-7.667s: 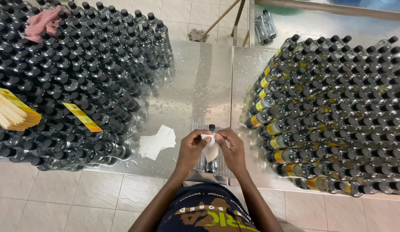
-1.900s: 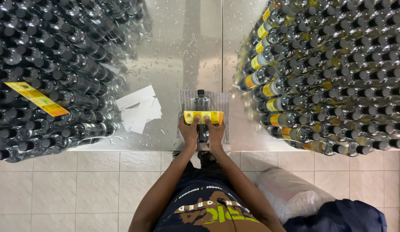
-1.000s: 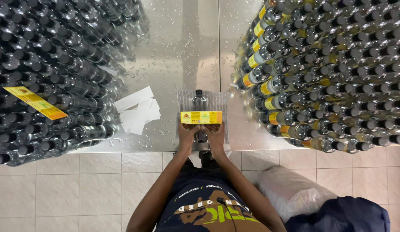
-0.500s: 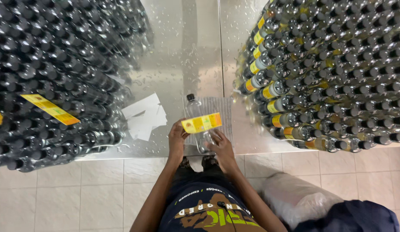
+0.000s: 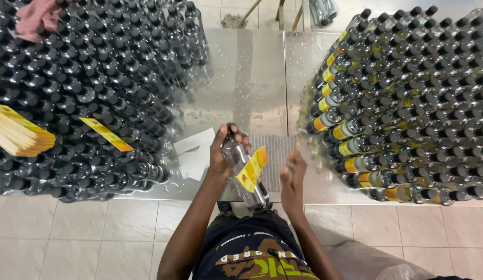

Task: The person manually applies labels to plastic bottles by aligning a sticker label onto the center of each bottle, pressing it down, and then rotating the bottle to ensure the label is fully adhered.

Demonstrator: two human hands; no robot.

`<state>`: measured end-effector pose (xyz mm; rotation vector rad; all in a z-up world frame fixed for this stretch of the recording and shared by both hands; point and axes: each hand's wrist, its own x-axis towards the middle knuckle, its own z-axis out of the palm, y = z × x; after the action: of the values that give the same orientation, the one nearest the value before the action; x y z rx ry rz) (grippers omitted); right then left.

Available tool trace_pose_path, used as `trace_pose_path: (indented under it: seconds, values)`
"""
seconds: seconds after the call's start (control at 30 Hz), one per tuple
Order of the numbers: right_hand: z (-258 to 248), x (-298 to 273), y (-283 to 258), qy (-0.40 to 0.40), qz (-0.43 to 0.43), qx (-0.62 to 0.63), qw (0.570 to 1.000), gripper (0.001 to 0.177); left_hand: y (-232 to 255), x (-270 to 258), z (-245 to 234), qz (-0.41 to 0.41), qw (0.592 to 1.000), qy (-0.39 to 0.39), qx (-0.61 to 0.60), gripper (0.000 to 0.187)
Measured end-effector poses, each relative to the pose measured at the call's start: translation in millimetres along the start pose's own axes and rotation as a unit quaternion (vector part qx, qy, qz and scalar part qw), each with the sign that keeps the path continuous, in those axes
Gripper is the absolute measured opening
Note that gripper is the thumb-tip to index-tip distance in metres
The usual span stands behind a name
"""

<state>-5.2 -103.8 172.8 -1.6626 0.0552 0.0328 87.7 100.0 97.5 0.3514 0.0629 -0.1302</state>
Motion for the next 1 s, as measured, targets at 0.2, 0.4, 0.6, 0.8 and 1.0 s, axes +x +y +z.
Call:
trace_pose_path:
  seconds: [0.2,0.4,0.6,0.8,1.0]
  values:
    - [36,49,-14,-0.055,-0.165,-0.145,0.974,0.076,-19,-10,30,-0.014,0.994,0.025,0.106,0.04]
    - [64,49,-20,-0.027,-0.239,-0.278,0.93,0.087,1,-16,64,0.036,0.976,0.077,0.199,0.035]
    - [88,49,-38,0.06,-0.319,-0.394,0.86,0.084,21,-26,97,0.078,0.94,0.165,0.288,0.028]
    - [98,52,-44,0.1,-0.361,-0.465,0.802,0.079,33,-33,106,0.087,0.925,0.207,0.308,0.024]
    - [105,54,-40,0.111,-0.389,-0.495,0.769,0.077,41,-38,119,0.09,0.927,0.229,0.281,0.019]
